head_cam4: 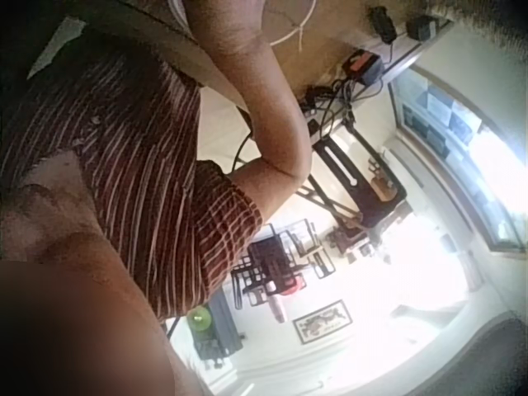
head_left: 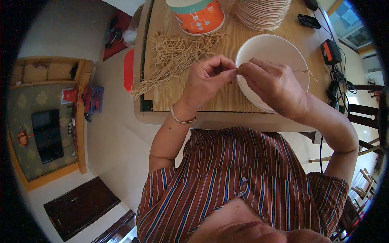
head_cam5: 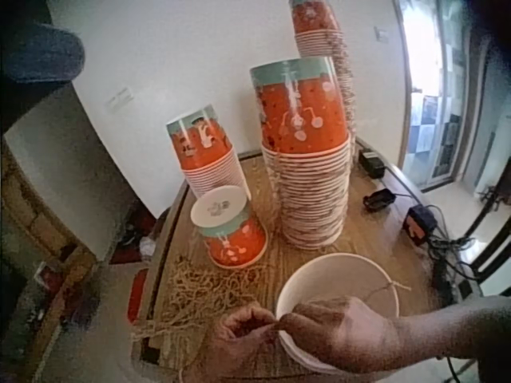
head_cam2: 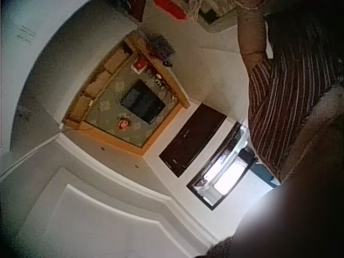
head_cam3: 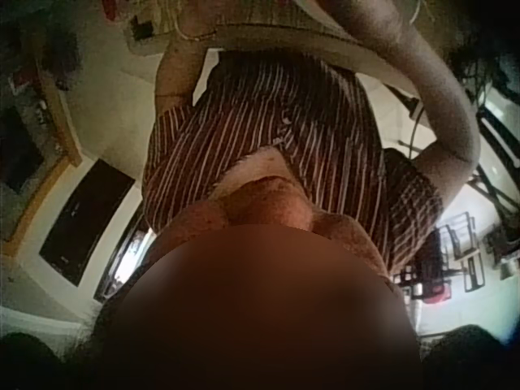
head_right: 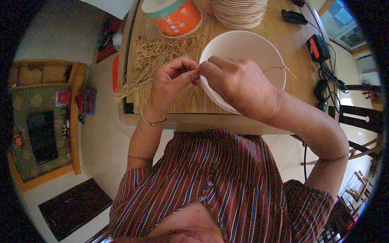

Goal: Preparing and organizing paper bowls by tying them with string or bands.

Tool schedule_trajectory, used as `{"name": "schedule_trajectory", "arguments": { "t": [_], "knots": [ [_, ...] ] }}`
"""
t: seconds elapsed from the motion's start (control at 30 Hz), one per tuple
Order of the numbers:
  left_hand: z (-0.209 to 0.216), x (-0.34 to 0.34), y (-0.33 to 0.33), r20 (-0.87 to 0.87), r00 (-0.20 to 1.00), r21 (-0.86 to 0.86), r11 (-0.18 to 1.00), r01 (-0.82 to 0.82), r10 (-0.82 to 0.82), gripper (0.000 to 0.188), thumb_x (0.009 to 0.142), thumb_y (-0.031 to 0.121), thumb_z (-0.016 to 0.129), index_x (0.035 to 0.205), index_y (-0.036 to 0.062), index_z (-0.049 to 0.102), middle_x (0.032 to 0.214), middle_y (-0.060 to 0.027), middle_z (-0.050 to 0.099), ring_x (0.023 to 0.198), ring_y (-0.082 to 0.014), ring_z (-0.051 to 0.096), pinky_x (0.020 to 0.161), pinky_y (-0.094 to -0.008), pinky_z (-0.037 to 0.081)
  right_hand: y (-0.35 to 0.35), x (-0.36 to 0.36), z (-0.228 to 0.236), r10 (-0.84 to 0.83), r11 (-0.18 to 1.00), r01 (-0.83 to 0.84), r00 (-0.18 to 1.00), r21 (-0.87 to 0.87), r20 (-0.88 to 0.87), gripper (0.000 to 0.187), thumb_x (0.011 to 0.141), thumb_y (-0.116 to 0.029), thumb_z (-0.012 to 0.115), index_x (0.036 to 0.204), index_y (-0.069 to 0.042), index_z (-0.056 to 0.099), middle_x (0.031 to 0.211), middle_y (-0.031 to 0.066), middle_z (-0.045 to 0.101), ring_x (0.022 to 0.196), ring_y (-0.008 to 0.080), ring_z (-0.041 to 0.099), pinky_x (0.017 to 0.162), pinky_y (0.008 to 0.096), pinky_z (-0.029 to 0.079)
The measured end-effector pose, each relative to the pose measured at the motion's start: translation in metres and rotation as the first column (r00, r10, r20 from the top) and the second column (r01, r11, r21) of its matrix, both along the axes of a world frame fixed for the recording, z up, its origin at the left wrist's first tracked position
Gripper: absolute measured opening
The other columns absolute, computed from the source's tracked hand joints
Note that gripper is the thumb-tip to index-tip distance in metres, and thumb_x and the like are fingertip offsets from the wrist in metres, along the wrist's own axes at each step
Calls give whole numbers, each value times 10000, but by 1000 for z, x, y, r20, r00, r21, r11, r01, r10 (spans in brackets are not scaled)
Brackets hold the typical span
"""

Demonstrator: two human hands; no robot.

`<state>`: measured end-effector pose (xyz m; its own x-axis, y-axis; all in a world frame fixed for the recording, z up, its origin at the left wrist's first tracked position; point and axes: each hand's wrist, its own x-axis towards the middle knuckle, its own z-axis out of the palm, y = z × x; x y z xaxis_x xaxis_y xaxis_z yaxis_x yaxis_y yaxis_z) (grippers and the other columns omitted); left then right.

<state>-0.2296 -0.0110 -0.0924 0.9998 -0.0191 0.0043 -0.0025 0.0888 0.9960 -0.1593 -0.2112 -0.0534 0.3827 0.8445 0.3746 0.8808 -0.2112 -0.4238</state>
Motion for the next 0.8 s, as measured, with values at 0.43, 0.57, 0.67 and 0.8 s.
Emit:
{"name": "schedule_trajectory", "arguments": {
  "t": [0.43, 0.57, 0.67, 0.8],
  "knots": [
    [12, 3, 1, 57, 998, 175, 984, 8, -18, 78, 851, 39, 676, 920, 9, 656, 859, 3, 637, 803, -57, 564, 739, -227, 476, 1, -1, -3, 57, 997, -38, 948, -68, 315, 262, 770, -137, 594, 1005, -36, 538, 825, 73, 570, 685, 243, 642, 548, 370, 538],
    [17, 4, 1, 57, 997, 262, 964, 35, -51, 70, 846, 50, 679, 899, 9, 658, 856, -5, 636, 807, -65, 570, 733, -235, 475, 2, 3, -5, 21, 999, -13, 982, -48, 187, 227, 783, -146, 618, 979, -47, 560, 763, 97, 586, 662, 275, 650, 554, 400, 536],
    [17, 2, 1, 52, 997, 273, 961, 42, -58, 81, 841, 60, 683, 895, 6, 656, 849, -6, 633, 804, -70, 571, 727, -239, 472, 4, 5, 4, -64, 998, 64, 992, 0, -113, 131, 799, -132, 628, 884, -41, 587, 699, 135, 603, 667, 320, 653, 571, 423, 521],
    [13, 3, 1, 153, 985, 320, 947, 31, -84, 99, 833, 69, 691, 895, 3, 652, 818, -8, 619, 782, -76, 571, 714, -241, 472, 6, 15, 10, -62, 997, 35, 878, -66, -475, 72, 822, -75, 604, 836, -5, 604, 691, 110, 598, 629, 203, 571, 581, 339, 471]
  ]
}}
